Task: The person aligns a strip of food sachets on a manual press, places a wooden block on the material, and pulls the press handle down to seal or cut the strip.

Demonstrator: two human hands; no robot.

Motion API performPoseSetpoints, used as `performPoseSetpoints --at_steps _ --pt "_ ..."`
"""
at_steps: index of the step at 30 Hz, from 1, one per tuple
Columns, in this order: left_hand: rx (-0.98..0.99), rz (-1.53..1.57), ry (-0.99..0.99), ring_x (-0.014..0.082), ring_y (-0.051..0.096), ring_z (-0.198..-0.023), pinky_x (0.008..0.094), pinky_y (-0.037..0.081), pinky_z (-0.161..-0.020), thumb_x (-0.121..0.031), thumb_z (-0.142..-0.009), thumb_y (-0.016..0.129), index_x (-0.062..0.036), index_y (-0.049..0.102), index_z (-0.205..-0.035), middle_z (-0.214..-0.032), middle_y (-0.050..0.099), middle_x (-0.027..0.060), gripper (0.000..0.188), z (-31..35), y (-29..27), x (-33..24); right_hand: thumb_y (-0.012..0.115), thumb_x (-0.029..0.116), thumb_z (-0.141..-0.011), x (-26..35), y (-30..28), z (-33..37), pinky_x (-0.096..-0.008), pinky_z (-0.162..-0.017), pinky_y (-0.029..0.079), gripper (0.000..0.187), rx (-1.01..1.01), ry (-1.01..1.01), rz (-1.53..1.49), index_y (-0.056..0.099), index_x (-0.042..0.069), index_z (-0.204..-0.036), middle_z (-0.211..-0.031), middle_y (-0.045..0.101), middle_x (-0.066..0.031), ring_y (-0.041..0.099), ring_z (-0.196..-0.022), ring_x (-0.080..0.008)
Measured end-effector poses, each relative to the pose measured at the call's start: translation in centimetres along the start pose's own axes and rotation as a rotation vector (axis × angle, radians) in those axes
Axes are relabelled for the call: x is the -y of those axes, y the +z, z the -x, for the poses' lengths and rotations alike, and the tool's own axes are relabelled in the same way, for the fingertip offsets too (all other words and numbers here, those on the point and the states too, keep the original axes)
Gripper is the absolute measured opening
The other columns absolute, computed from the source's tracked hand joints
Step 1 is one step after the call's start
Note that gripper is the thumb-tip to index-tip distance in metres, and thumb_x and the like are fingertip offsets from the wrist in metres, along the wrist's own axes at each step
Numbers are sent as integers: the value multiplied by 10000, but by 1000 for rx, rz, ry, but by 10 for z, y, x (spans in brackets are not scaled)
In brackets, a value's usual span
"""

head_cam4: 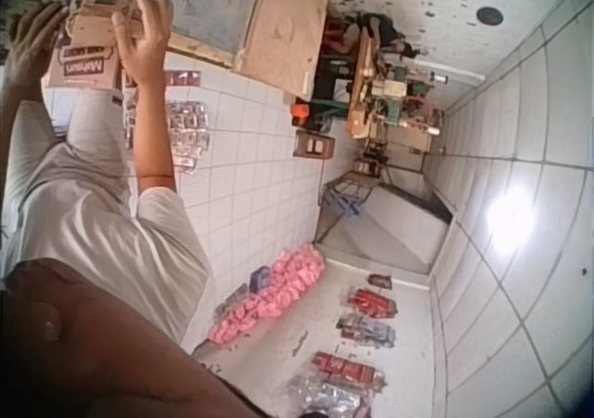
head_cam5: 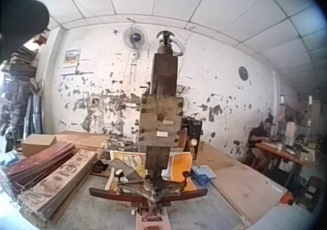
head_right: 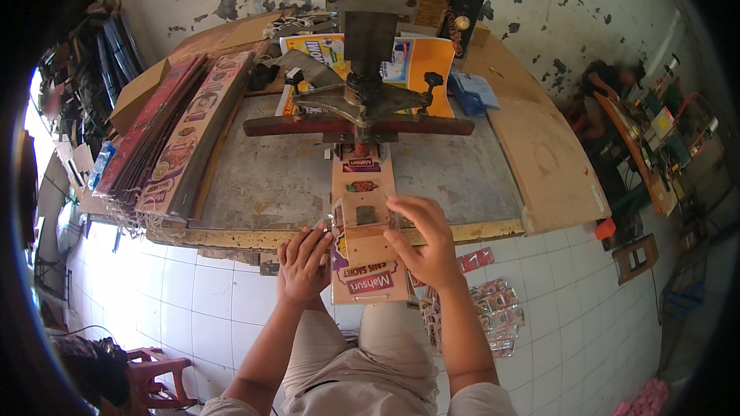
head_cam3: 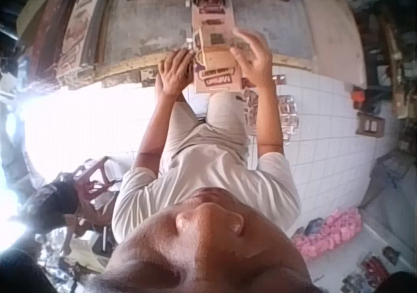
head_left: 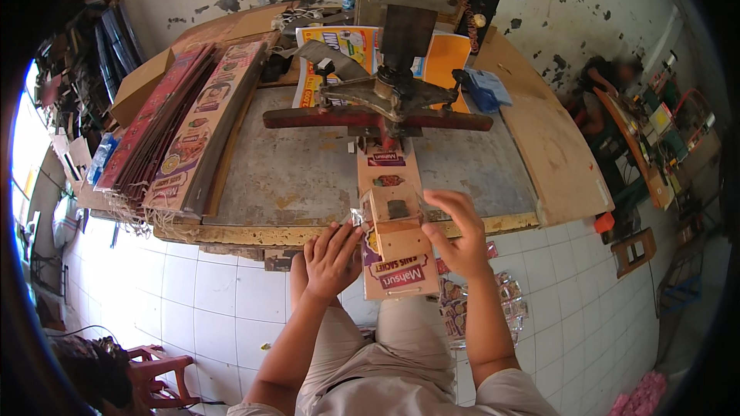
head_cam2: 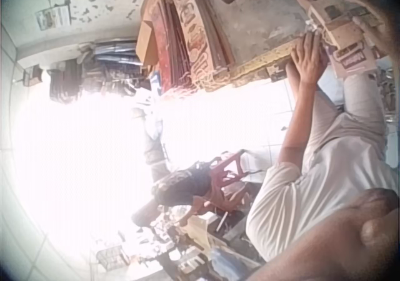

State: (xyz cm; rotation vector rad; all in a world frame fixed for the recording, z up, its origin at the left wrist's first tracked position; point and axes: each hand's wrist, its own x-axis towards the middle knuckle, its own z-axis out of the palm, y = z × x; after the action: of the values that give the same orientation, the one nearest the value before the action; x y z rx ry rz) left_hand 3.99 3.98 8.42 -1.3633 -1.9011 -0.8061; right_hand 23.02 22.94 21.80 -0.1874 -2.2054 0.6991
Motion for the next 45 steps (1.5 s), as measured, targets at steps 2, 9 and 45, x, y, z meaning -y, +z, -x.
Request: performPoseSetpoints --at_steps 2,9,45 --pt "13 14 -10 194 606 -1387 401 365 -1154 -214 -873 806 -222 760 -1395 -1475 717 -28 524 0 -1 0 846 225 -978 6 -2 18 -455 -1099 520 448 -3 6 -4 735 72 -1383 -1410 711 -115 660 -1296 -322" --pt "98 61 -112 205 594 -1393 418 335 -1167 -285 -856 824 -242 723 -1437 -1515 688 -42 591 -11 -18 -12 880 238 -918 16 4 38 -479 -1158 482 466 177 -26 123 743 84 -1336 -1488 661 -73 611 -1361 -330" --pt "141 66 -115 192 572 -1405 410 295 -1140 -330 -837 835 -260 768 -1364 -1432 737 -121 535 -24 -22 -20 863 167 -915 20 -2 19 -483 -1124 539 399 287 -21 95 743 64 -1280 -1423 690 -84 637 -1332 -337"
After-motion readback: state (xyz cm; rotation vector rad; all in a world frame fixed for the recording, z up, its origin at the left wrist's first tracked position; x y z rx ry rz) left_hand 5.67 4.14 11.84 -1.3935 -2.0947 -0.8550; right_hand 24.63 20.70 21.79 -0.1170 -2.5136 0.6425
